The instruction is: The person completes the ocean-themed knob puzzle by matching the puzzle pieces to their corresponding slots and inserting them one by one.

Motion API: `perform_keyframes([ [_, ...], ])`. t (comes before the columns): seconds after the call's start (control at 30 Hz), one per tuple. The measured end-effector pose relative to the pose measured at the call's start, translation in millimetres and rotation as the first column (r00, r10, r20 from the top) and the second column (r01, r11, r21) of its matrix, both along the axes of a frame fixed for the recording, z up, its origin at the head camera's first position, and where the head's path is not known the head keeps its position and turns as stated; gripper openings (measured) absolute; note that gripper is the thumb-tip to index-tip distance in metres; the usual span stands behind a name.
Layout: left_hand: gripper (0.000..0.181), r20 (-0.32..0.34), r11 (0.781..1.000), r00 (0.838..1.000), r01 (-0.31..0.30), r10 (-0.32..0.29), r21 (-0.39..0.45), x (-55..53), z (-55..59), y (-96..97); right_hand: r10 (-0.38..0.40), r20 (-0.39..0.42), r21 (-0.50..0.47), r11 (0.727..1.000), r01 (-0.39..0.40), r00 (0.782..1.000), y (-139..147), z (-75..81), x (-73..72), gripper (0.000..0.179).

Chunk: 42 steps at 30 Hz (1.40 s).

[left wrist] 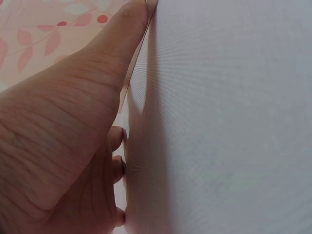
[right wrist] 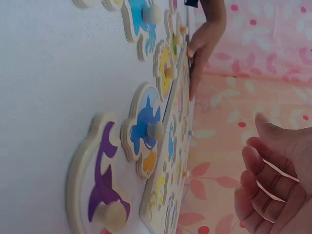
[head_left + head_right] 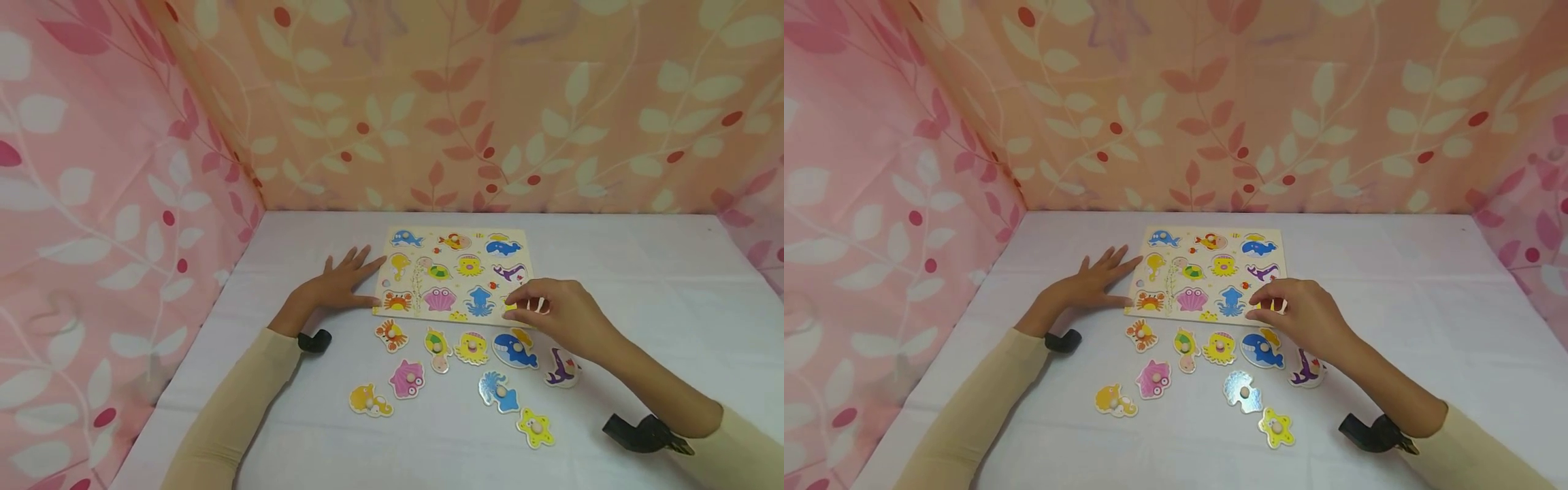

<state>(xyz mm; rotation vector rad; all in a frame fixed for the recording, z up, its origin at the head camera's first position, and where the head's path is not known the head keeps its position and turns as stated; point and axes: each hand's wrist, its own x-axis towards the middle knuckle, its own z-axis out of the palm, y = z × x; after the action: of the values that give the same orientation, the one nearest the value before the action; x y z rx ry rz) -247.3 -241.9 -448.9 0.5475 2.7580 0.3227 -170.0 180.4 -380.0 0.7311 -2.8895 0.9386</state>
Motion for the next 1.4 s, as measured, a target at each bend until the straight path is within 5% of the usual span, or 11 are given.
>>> perform_keyframes([
  [0.57, 0.100, -0.012, 1.000, 1.000, 0.004, -0.004, -0.012, -1.5, -1.6, -0.2, -0.003, 0.039, 0.008, 1.000, 0.003, 0.999, 7, -9.3, 24.4, 0.021],
  [1.4, 0.101, 0.003, 1.000, 1.000, -0.008, 0.008, -0.011, -0.8, 0.9, 0.6, 0.017, 0.048, 0.165, 0.986, -0.025, 0.999, 6, -22.2, 27.8, 0.018],
])
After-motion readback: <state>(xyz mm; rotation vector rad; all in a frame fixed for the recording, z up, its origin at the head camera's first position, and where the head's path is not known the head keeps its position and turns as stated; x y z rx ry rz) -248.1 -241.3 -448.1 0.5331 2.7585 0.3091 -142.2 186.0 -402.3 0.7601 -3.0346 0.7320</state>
